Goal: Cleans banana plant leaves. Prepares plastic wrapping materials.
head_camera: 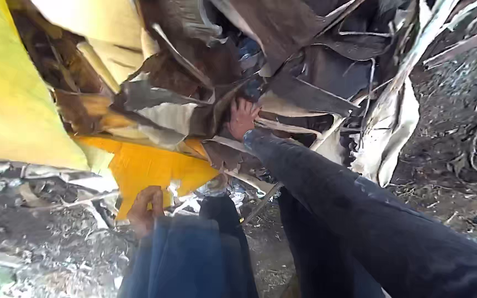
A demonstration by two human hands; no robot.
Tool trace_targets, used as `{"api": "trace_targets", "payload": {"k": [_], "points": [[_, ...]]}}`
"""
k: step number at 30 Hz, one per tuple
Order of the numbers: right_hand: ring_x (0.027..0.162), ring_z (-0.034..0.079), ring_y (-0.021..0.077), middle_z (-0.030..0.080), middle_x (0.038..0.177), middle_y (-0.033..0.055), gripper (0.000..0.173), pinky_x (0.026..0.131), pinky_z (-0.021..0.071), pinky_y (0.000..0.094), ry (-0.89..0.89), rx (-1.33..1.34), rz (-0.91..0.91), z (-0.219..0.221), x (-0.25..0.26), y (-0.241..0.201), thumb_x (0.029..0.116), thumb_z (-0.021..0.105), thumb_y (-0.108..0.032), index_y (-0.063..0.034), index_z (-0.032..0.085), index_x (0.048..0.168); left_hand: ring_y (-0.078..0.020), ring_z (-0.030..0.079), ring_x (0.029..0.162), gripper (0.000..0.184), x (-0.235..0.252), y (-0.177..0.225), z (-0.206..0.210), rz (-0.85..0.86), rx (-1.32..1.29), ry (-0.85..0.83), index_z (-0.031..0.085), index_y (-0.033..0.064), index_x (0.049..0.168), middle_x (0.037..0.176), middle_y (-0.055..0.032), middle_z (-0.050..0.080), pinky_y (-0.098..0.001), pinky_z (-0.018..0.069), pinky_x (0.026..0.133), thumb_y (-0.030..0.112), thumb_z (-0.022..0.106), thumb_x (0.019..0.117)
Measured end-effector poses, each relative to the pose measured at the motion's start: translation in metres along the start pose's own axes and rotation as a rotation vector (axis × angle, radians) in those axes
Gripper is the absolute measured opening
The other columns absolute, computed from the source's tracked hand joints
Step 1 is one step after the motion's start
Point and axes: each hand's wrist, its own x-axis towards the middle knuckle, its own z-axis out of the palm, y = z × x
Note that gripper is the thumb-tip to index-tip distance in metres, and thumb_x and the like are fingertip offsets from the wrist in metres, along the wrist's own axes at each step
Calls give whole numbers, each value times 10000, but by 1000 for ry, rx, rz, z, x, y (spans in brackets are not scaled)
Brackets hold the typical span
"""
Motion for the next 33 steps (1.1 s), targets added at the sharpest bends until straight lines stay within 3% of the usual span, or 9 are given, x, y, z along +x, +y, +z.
{"api": "trace_targets", "payload": {"k": [5,8,12,16,18,21,25,30,33], "points": [[1503,270,494,278,1617,323,1014,1198,234,686,-197,48,-191,-80,-45,12,905,674,-582,19,250,1603,-270,709,951,328,-95,-42,22,-633,-135,-110,658,-30,1221,1074,-207,716,-506,579,910,238,565,1056],[1372,505,397,547,1452,238,688,1153,393,585,-42,76,-188,-162,-82,32,1016,522,-555,-22,525,1451,-274,730,949,303,-113,-59,54,-639,-22,-150,685,50,1231,1059,-159,741,-530,592,899,257,578,1037],[1473,391,341,419,1573,209,684,1218,329,530,242,109,-98,-204,-143,103,1030,506,-535,-73,434,1529,-267,687,1050,359,-48,-34,39,-430,-153,376,570,-68,1293,1209,-232,661,-426,586,924,136,567,998],[1479,360,390,342,1572,328,827,1210,356,472,336,221,18,-191,-213,156,991,623,-461,57,307,1553,-339,526,1343,1051,68,-38,36,-817,-678,440,190,-12,1587,1516,-266,443,-495,514,1063,509,767,880],[1445,391,420,337,1558,351,847,1157,404,509,310,234,87,-178,-255,169,983,632,-457,66,282,1550,-356,527,1349,1154,121,-54,61,-929,-625,394,218,-33,1574,1488,-279,480,-518,491,1090,560,827,793],[1421,410,453,338,1558,350,873,1136,417,555,210,224,126,-158,-316,173,964,635,-474,50,268,1558,-407,481,1383,1139,174,-92,85,-1016,-421,379,310,-83,1521,1484,-312,461,-530,450,1123,567,849,756],[1363,488,386,405,1531,305,885,1099,454,519,125,236,162,-120,-373,176,937,635,-496,26,292,1565,-417,573,1296,802,197,-89,90,-959,-248,193,586,-74,1330,1361,-301,590,-585,483,1060,609,663,918],[1383,457,467,476,1497,283,884,1139,371,644,-63,132,222,-81,-427,182,912,609,-599,19,419,1515,-465,523,1346,642,183,-73,88,-776,31,61,466,-85,1436,1417,-342,532,-596,438,1113,420,516,1044],[1415,437,431,457,1536,244,999,1156,358,614,-140,110,281,-67,-446,189,902,399,-812,-30,446,1523,-387,634,1207,609,134,-53,77,-598,-183,212,493,-44,1411,1294,-281,627,-564,517,1037,430,558,1035]]}}
